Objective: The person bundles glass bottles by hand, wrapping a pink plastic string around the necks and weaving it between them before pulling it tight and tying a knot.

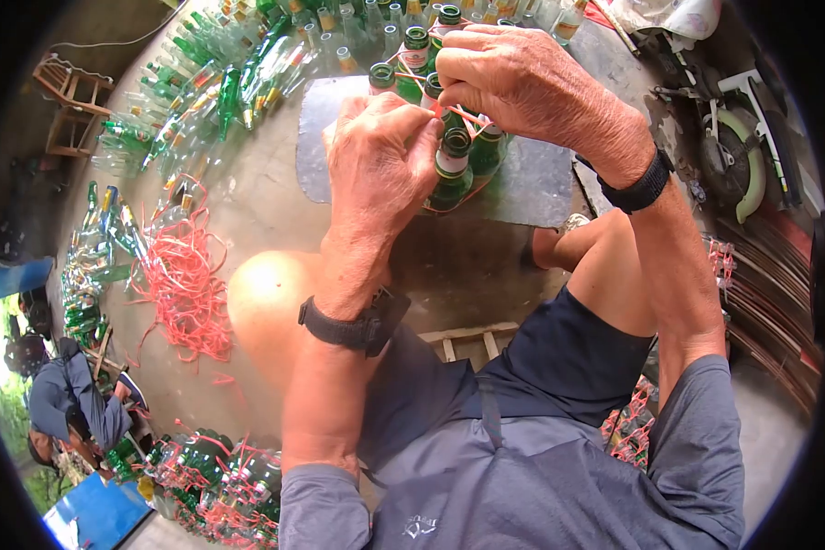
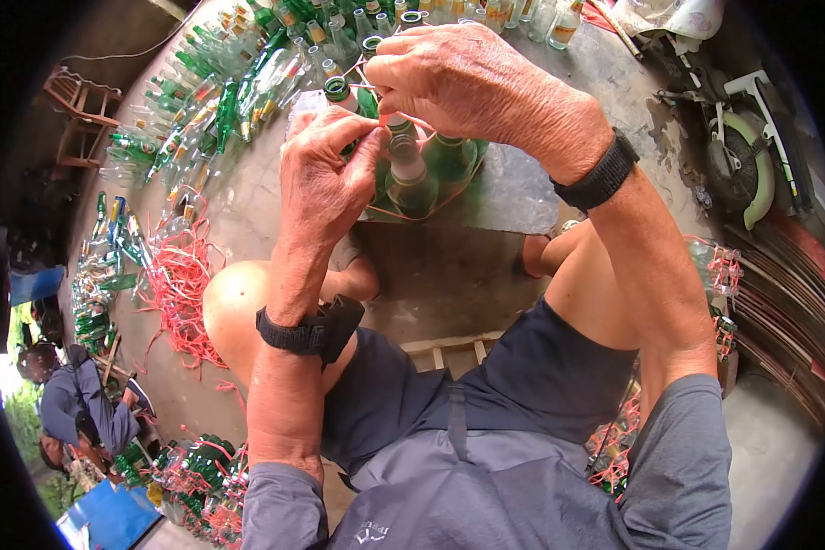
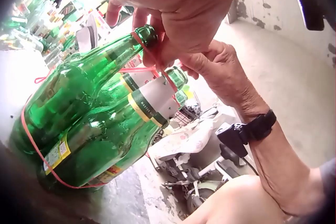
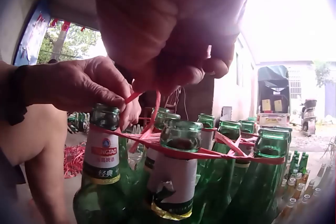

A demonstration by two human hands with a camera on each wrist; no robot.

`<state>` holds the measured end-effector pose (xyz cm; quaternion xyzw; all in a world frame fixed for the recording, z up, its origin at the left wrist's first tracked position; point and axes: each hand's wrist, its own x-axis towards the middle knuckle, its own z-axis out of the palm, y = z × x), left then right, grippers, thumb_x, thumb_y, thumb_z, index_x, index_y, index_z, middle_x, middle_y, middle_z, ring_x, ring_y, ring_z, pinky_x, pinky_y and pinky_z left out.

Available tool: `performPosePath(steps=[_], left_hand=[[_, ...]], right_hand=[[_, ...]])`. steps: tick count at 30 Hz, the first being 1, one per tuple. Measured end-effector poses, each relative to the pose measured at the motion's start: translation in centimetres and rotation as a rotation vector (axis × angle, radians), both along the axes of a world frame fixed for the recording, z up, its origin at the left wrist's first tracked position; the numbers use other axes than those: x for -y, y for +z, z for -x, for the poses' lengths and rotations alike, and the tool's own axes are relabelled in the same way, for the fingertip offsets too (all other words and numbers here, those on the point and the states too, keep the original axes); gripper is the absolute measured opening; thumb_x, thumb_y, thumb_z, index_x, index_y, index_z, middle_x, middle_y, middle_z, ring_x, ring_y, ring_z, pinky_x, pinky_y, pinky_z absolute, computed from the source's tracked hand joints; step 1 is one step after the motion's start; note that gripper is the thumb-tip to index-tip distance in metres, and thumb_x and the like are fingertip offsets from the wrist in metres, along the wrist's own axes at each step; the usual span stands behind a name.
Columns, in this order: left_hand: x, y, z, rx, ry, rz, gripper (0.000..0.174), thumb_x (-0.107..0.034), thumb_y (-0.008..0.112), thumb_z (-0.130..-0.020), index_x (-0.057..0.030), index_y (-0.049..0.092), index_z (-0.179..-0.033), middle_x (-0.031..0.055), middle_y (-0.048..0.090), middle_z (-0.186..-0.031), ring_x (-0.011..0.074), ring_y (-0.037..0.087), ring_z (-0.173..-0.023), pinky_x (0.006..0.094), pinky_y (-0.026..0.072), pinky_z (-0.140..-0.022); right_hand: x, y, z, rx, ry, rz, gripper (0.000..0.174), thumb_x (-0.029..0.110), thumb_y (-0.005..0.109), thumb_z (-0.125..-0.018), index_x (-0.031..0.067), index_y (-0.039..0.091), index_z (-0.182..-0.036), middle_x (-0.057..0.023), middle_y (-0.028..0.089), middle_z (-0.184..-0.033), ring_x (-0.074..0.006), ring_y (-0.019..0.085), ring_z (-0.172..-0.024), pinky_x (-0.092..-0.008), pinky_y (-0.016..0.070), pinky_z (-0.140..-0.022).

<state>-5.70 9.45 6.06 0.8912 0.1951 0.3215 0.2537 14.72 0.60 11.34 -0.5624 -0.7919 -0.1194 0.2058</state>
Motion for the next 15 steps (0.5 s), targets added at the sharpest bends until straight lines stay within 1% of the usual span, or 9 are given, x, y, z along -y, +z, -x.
performPosePath(steps=[2,4,5,6,8,9,10,12,15], left_hand=[[0.1,-0.3,-0.2,0.026,0.025,0.008,0.010,-0.010,0.079,-0.090,-0.0046,0.083,-0.098,0.0100,0.075,-0.092,0.0315,0.066,-0.097,0.0411,0.0510,-0.092],[0.2,-0.1,-0.3,0.011,0.029,0.016,0.008,-0.009,0.079,-0.090,-0.0035,0.082,-0.096,0.0103,0.074,-0.091,0.0313,0.066,-0.097,0.0412,0.0509,-0.091],[0.3,-0.1,-0.3,-0.002,0.037,0.030,0.008,-0.008,0.078,-0.090,-0.0024,0.081,-0.095,0.0107,0.074,-0.090,0.0312,0.065,-0.097,0.0413,0.0508,-0.091],[0.3,-0.1,-0.3,-0.003,0.035,0.027,0.008,-0.008,0.078,-0.090,-0.0024,0.081,-0.095,0.0107,0.074,-0.090,0.0312,0.065,-0.097,0.0413,0.0508,-0.091],[0.4,-0.4,-0.4,0.023,0.047,0.028,0.007,-0.013,0.075,-0.089,-0.0066,0.078,-0.088,0.0090,0.071,-0.092,0.0339,0.064,-0.101,0.0474,0.0498,-0.086],[0.4,-0.5,-0.4,0.021,0.046,0.028,0.007,-0.013,0.075,-0.089,-0.0066,0.078,-0.088,0.0090,0.071,-0.092,0.0339,0.064,-0.101,0.0474,0.0498,-0.086],[0.5,-0.6,-0.5,0.030,0.051,0.026,0.007,-0.012,0.075,-0.089,-0.0065,0.078,-0.088,0.0089,0.071,-0.092,0.0338,0.064,-0.101,0.0476,0.0496,-0.086],[0.5,-0.6,-0.5,0.038,0.055,0.023,0.007,-0.012,0.075,-0.089,-0.0064,0.077,-0.088,0.0089,0.071,-0.093,0.0338,0.064,-0.100,0.0477,0.0495,-0.086],[0.7,-0.5,-0.5,0.004,0.072,0.029,0.007,-0.012,0.075,-0.090,-0.0063,0.077,-0.088,0.0087,0.071,-0.093,0.0337,0.063,-0.100,0.0477,0.0491,-0.085]], right_hand=[[0.3,-0.8,0.0,-0.027,-0.035,0.001,0.020,0.022,0.071,-0.097,0.0059,0.061,-0.092,-0.0132,0.066,-0.089,-0.0373,0.071,-0.091,-0.0482,0.0581,-0.078],[0.6,-1.0,-0.2,-0.047,-0.071,0.000,0.020,0.022,0.071,-0.096,0.0053,0.062,-0.092,-0.0143,0.067,-0.088,-0.0388,0.071,-0.089,-0.0490,0.0580,-0.077],[0.9,-0.9,-0.3,-0.059,-0.098,0.040,0.019,0.021,0.071,-0.095,0.0049,0.062,-0.090,-0.0156,0.067,-0.087,-0.0403,0.072,-0.087,-0.0502,0.0576,-0.076],[1.1,-0.8,-0.5,-0.069,-0.122,0.080,0.019,0.020,0.070,-0.095,0.0045,0.063,-0.089,-0.0169,0.068,-0.086,-0.0419,0.072,-0.086,-0.0514,0.0573,-0.075],[1.4,-1.0,-0.9,-0.080,-0.138,0.094,0.017,0.019,0.069,-0.094,0.0046,0.063,-0.088,-0.0176,0.067,-0.083,-0.0423,0.071,-0.085,-0.0520,0.0571,-0.075],[1.6,-1.0,-0.9,-0.091,-0.152,0.111,0.016,0.018,0.067,-0.094,0.0047,0.063,-0.086,-0.0184,0.066,-0.081,-0.0428,0.071,-0.084,-0.0526,0.0569,-0.074],[1.7,-0.9,-0.9,-0.092,-0.153,0.110,0.016,0.018,0.067,-0.094,0.0047,0.063,-0.086,-0.0184,0.066,-0.081,-0.0428,0.071,-0.084,-0.0526,0.0569,-0.074],[2.2,-0.5,-0.7,-0.161,-0.172,0.151,0.018,0.014,0.072,-0.093,0.0036,0.057,-0.091,-0.0155,0.063,-0.086,-0.0404,0.067,-0.083,-0.0490,0.0519,-0.072],[2.1,-0.3,-0.9,-0.133,-0.180,0.084,0.018,0.013,0.072,-0.092,0.0040,0.057,-0.089,-0.0146,0.062,-0.083,-0.0401,0.066,-0.079,-0.0484,0.0514,-0.069]])
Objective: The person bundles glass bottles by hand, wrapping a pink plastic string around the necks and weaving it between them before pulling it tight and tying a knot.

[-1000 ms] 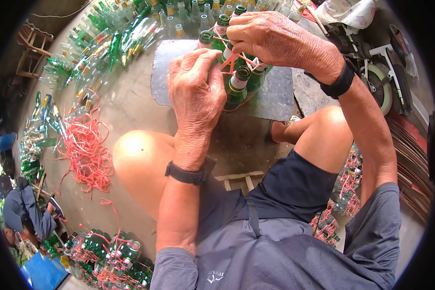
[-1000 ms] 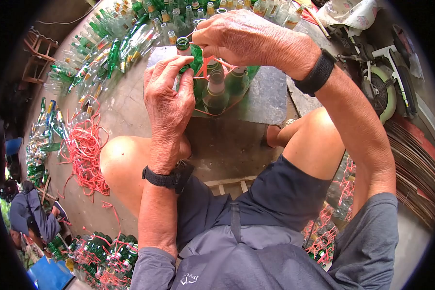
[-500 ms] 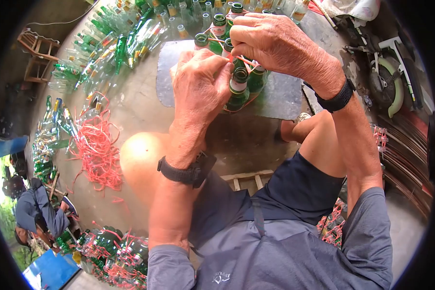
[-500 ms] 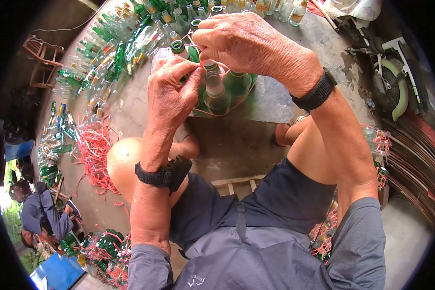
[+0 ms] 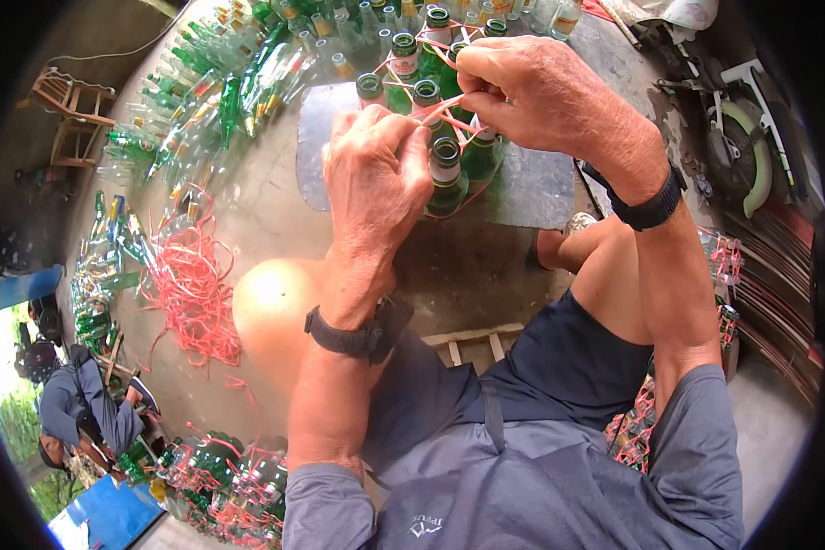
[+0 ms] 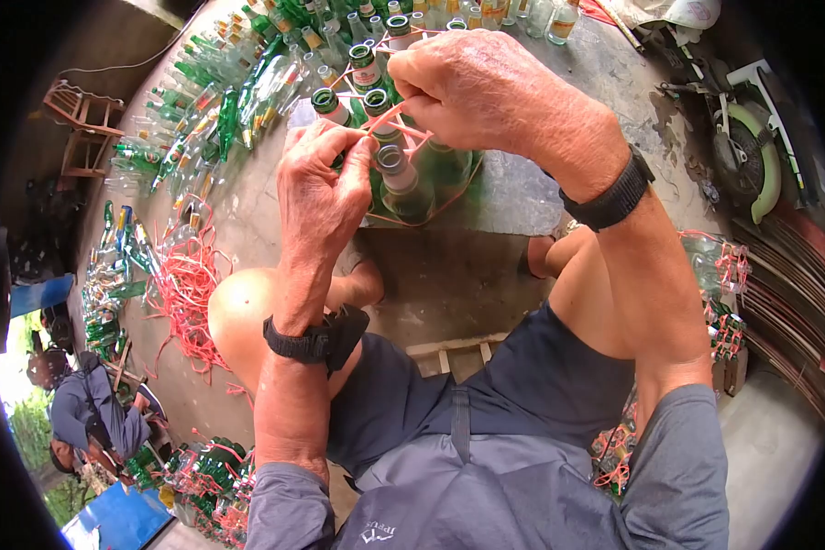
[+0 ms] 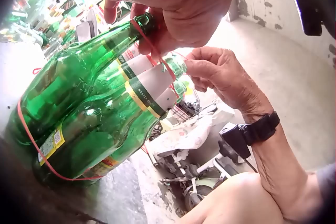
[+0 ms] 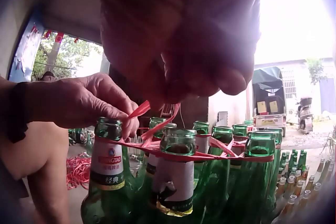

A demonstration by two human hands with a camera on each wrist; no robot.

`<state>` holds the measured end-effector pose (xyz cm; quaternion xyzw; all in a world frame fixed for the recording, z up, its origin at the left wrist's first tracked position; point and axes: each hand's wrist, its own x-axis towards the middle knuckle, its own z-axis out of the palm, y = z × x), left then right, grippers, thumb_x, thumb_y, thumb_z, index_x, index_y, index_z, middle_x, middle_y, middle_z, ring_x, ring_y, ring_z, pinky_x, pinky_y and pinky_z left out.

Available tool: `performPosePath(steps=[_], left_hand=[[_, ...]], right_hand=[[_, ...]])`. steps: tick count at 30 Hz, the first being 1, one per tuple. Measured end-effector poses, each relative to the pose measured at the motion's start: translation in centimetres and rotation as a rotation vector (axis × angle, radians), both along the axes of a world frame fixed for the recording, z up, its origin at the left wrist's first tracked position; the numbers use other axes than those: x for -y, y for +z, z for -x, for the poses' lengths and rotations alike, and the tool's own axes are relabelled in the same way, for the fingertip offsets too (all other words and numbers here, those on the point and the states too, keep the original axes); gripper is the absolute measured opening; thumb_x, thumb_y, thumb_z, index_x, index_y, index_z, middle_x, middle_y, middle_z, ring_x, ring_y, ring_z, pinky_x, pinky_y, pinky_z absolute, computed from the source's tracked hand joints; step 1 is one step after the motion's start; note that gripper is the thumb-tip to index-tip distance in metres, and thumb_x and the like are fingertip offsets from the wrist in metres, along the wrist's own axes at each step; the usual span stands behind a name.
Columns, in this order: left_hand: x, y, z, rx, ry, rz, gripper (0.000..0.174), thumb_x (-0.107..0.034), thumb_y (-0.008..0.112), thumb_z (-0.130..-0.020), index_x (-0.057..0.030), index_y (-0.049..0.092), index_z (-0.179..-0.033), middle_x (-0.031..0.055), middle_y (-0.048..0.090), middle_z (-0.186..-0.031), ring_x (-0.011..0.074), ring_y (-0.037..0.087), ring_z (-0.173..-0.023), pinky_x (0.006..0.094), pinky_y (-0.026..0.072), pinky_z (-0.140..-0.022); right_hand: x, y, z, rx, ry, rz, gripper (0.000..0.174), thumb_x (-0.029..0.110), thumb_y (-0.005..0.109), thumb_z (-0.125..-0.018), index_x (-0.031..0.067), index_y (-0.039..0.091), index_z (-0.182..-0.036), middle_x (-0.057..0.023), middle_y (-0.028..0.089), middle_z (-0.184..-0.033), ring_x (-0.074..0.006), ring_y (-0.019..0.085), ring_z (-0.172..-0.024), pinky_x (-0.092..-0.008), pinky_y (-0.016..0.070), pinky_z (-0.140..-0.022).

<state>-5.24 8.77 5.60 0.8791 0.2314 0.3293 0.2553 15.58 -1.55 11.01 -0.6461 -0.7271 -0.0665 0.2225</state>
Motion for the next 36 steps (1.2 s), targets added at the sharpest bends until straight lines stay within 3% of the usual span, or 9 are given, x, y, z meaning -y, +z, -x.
performPosePath(steps=[3,13,25,27,36], left_hand=[[0.09,0.01,-0.09,-0.004,0.009,0.022,0.007,-0.013,0.075,-0.090,-0.0062,0.077,-0.088,0.0087,0.071,-0.094,0.0337,0.063,-0.101,0.0475,0.0489,-0.085],[0.23,-0.02,-0.21,0.018,0.016,0.042,0.006,-0.011,0.076,-0.090,-0.0056,0.078,-0.089,0.0096,0.071,-0.093,0.0343,0.064,-0.099,0.0468,0.0503,-0.088],[0.27,-0.08,-0.35,0.039,0.020,0.062,0.007,-0.011,0.077,-0.090,-0.0043,0.077,-0.087,0.0107,0.071,-0.091,0.0346,0.064,-0.098,0.0471,0.0514,-0.087],[0.27,-0.09,-0.37,0.034,0.023,0.069,0.007,-0.011,0.077,-0.090,-0.0042,0.077,-0.087,0.0108,0.071,-0.091,0.0346,0.064,-0.098,0.0471,0.0515,-0.087],[0.34,-0.06,-0.30,0.029,0.026,0.071,0.006,-0.011,0.077,-0.090,-0.0047,0.078,-0.088,0.0102,0.071,-0.093,0.0346,0.065,-0.100,0.0468,0.0523,-0.087]], right_hand=[[0.18,0.51,0.69,0.032,-0.055,-0.038,0.016,0.018,0.068,-0.091,0.0051,0.061,-0.086,-0.0176,0.067,-0.081,-0.0413,0.071,-0.083,-0.0519,0.0564,-0.073],[0.74,0.57,0.07,0.004,-0.043,-0.054,0.011,0.013,0.066,-0.094,0.0058,0.059,-0.091,-0.0147,0.066,-0.086,-0.0406,0.070,-0.085,-0.0491,0.0559,-0.070],[0.56,0.17,-0.09,-0.070,-0.012,-0.099,0.020,0.018,0.074,-0.094,0.0062,0.057,-0.092,-0.0150,0.065,-0.084,-0.0411,0.068,-0.081,-0.0485,0.0547,-0.070],[0.69,0.20,-0.13,-0.101,0.011,-0.072,0.016,0.007,0.075,-0.093,0.0035,0.060,-0.097,-0.0126,0.062,-0.080,-0.0299,0.065,-0.074,-0.0403,0.0532,-0.068],[0.72,0.72,0.66,-0.166,0.067,-0.161,0.015,0.002,0.077,-0.092,0.0019,0.062,-0.096,-0.0109,0.061,-0.087,-0.0260,0.065,-0.073,-0.0373,0.0533,-0.067]])
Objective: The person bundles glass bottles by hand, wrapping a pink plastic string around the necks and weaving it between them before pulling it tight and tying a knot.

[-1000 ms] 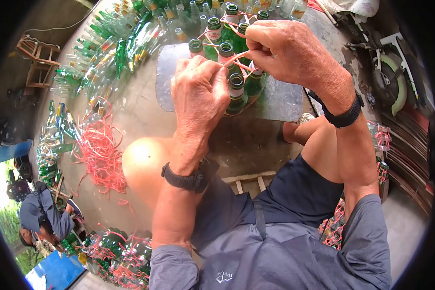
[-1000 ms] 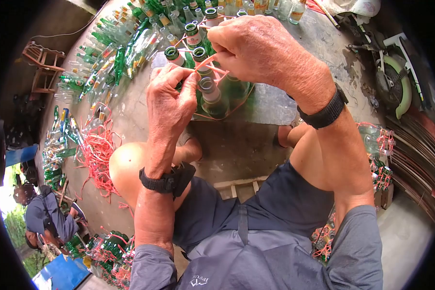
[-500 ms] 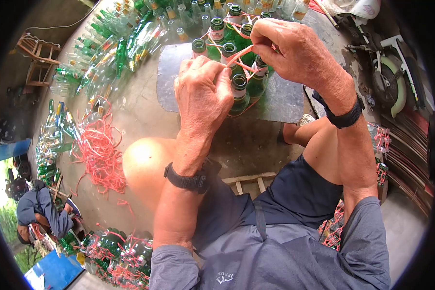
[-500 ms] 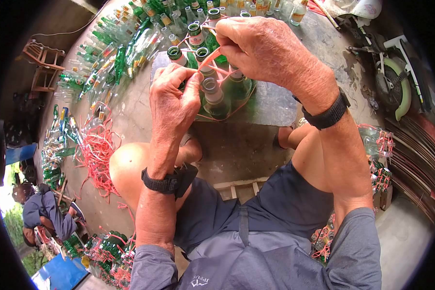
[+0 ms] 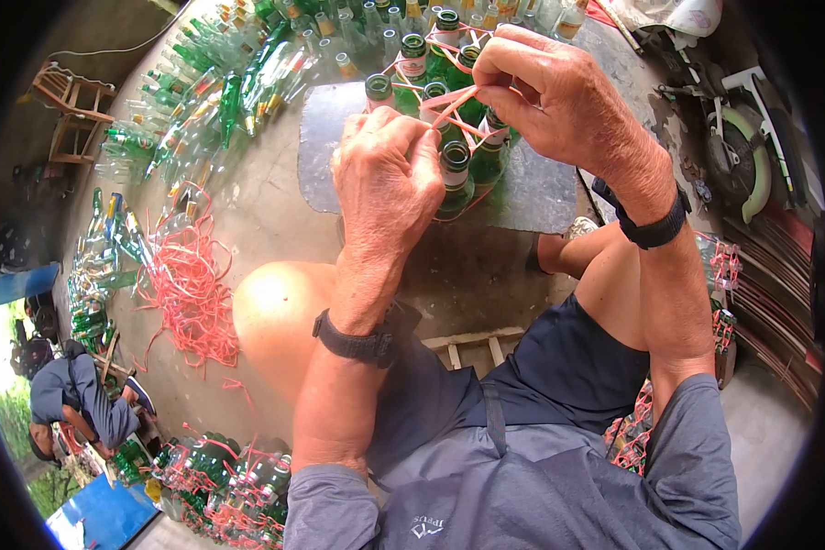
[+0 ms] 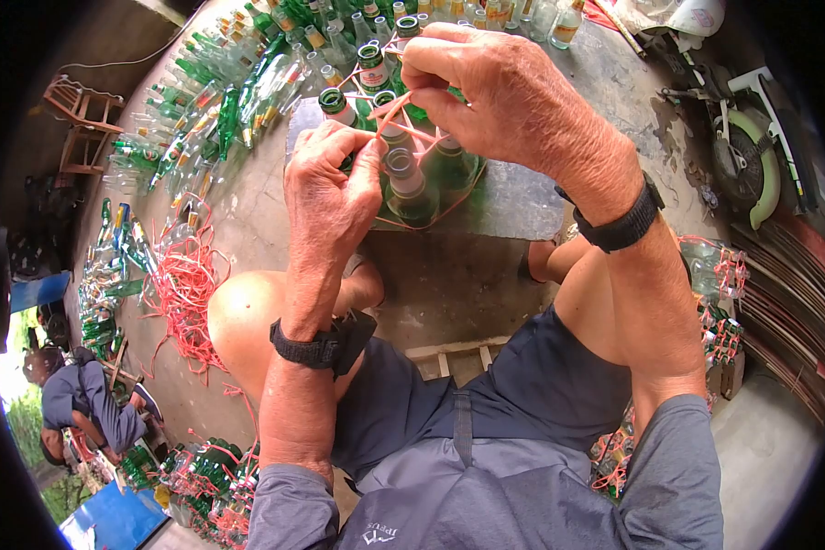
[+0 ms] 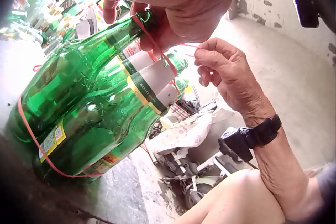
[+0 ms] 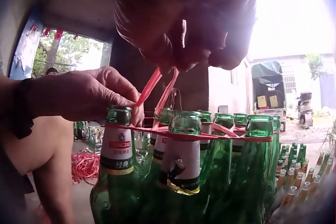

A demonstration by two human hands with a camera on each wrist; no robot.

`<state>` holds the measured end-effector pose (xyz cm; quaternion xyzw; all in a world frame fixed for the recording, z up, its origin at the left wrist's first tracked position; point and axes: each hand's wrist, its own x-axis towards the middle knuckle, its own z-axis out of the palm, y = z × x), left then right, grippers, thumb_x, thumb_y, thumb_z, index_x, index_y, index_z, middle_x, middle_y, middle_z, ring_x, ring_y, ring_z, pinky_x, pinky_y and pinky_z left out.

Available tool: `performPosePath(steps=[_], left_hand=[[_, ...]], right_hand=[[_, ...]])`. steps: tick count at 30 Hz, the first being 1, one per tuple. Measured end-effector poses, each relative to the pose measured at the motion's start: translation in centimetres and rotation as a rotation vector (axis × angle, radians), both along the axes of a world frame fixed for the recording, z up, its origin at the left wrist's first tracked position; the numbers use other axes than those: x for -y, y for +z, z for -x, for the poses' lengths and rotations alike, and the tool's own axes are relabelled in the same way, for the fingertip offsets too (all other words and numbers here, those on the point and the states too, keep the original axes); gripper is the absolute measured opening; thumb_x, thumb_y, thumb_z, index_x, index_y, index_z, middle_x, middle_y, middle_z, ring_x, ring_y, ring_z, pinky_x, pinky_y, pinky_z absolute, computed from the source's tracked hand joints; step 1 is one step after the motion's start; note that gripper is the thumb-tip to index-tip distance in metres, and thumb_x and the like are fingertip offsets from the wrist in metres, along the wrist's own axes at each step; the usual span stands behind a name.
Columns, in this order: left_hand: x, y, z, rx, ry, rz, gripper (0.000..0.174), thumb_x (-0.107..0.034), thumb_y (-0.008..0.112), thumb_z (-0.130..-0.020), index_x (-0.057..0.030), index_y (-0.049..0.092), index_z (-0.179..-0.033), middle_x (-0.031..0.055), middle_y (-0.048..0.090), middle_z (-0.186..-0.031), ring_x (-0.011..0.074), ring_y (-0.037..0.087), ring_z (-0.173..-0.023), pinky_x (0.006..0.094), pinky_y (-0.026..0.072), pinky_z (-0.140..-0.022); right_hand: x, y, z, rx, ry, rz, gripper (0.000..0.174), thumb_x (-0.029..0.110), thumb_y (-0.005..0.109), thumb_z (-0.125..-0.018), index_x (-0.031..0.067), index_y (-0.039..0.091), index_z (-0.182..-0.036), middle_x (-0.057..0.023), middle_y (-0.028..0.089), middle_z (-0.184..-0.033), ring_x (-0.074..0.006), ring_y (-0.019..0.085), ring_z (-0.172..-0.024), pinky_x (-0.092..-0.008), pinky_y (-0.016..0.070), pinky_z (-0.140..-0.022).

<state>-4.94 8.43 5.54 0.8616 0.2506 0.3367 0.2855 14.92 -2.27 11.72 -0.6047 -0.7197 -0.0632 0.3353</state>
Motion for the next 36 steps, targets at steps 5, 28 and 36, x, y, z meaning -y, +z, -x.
performPosePath(steps=[5,28,36], left_hand=[[0.0,0.0,0.0,0.007,0.001,0.018,0.006,-0.011,0.077,-0.090,-0.0050,0.078,-0.088,0.0104,0.071,-0.093,0.0345,0.065,-0.099,0.0475,0.0525,-0.086],[-0.1,-0.3,-0.1,0.027,-0.003,-0.014,0.010,-0.012,0.074,-0.090,-0.0037,0.077,-0.085,0.0120,0.071,-0.092,0.0361,0.067,-0.098,0.0488,0.0533,-0.083],[-0.2,-0.4,-0.1,0.013,0.000,-0.015,0.011,-0.012,0.074,-0.090,-0.0035,0.077,-0.085,0.0121,0.071,-0.092,0.0360,0.067,-0.097,0.0489,0.0530,-0.083]], right_hand=[[0.0,0.8,0.5,0.098,-0.020,-0.057,0.013,0.006,0.076,-0.092,0.0046,0.063,-0.093,-0.0097,0.062,-0.088,-0.0301,0.067,-0.077,-0.0401,0.0549,-0.068],[-1.4,-1.7,-0.1,0.074,-0.165,0.194,0.012,0.019,0.067,-0.096,0.0068,0.068,-0.095,-0.0189,0.073,-0.087,-0.0406,0.074,-0.090,-0.0512,0.0591,-0.075],[-1.5,-1.6,0.5,0.120,-0.206,0.339,0.012,0.019,0.068,-0.094,0.0073,0.071,-0.095,-0.0193,0.074,-0.086,-0.0415,0.075,-0.089,-0.0510,0.0603,-0.076]])
